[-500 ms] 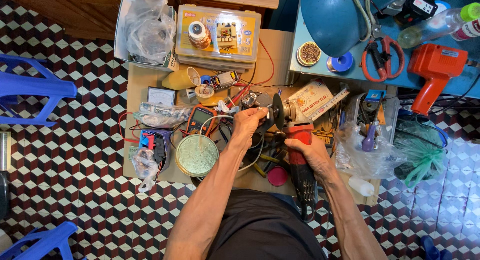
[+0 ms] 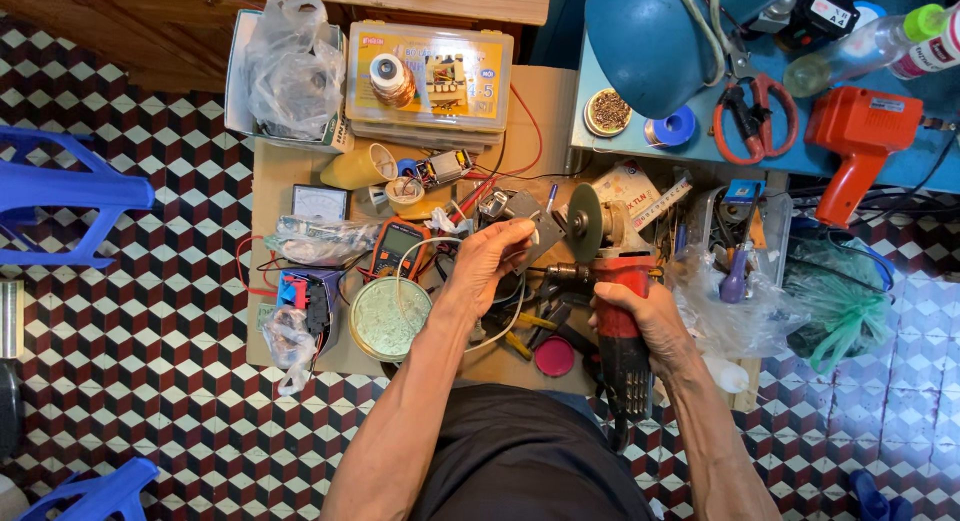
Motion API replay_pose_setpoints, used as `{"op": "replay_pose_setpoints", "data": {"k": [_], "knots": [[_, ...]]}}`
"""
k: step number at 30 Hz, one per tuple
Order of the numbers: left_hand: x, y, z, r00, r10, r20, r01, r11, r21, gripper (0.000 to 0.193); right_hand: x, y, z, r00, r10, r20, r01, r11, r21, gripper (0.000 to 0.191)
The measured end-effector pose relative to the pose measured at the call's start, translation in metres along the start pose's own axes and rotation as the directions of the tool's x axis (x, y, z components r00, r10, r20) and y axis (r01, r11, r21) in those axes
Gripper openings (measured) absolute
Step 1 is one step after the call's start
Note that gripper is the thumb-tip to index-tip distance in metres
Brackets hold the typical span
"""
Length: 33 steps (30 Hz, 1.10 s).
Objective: The person uses an angle grinder to smooth the edges of a small metal component. They then use pliers to strip the insulation from a wire and attach it to the component. The person continues to assemble the component with other small parts.
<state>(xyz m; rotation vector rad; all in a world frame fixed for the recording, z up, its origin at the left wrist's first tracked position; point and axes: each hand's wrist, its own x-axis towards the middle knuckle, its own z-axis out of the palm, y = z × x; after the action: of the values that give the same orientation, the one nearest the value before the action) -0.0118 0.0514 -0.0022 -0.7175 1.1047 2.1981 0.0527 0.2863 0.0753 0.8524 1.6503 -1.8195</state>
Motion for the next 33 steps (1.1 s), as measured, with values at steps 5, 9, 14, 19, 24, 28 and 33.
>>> {"op": "replay_pose_setpoints", "data": {"k": [5,9,14,19,24,28,33], "knots": [[0.0,-0.002,0.015,0.991,-0.067,0.119,0.087,0.98,-0.178,0.016,-0.002,0.011,-0.023,1.0,-0.017,-0.013,0.017,1.0,0.014,0.049],[-0.05,0.031,0.036,0.979,-0.091,0.181,0.129,0.969,-0.209,0.017,-0.051,-0.014,-0.01,0.999,-0.032,-0.015,0.032,0.999,0.016,0.051],[-0.057,0.025,0.051,0.985,-0.086,0.147,0.111,0.979,-0.169,0.017,-0.061,-0.017,-0.022,0.999,-0.004,-0.043,0.004,1.0,-0.012,0.058],[-0.049,0.018,0.059,0.992,0.063,0.112,-0.066,0.997,0.029,0.021,-0.059,-0.014,-0.028,0.999,-0.024,-0.048,0.019,0.994,-0.109,0.06],[-0.039,0.017,0.069,0.983,0.183,-0.029,-0.173,0.962,0.212,0.024,-0.048,-0.015,-0.024,0.999,-0.042,-0.02,0.039,0.991,-0.13,0.06],[-0.037,0.018,0.074,0.972,0.223,-0.075,-0.198,0.946,0.256,0.027,-0.046,-0.015,-0.019,0.998,-0.044,-0.032,0.038,0.985,-0.17,0.06],[-0.037,0.021,0.075,0.964,0.242,-0.11,-0.202,0.936,0.289,0.027,-0.046,-0.02,-0.012,0.998,-0.05,-0.033,0.042,0.978,-0.205,0.06]]}}
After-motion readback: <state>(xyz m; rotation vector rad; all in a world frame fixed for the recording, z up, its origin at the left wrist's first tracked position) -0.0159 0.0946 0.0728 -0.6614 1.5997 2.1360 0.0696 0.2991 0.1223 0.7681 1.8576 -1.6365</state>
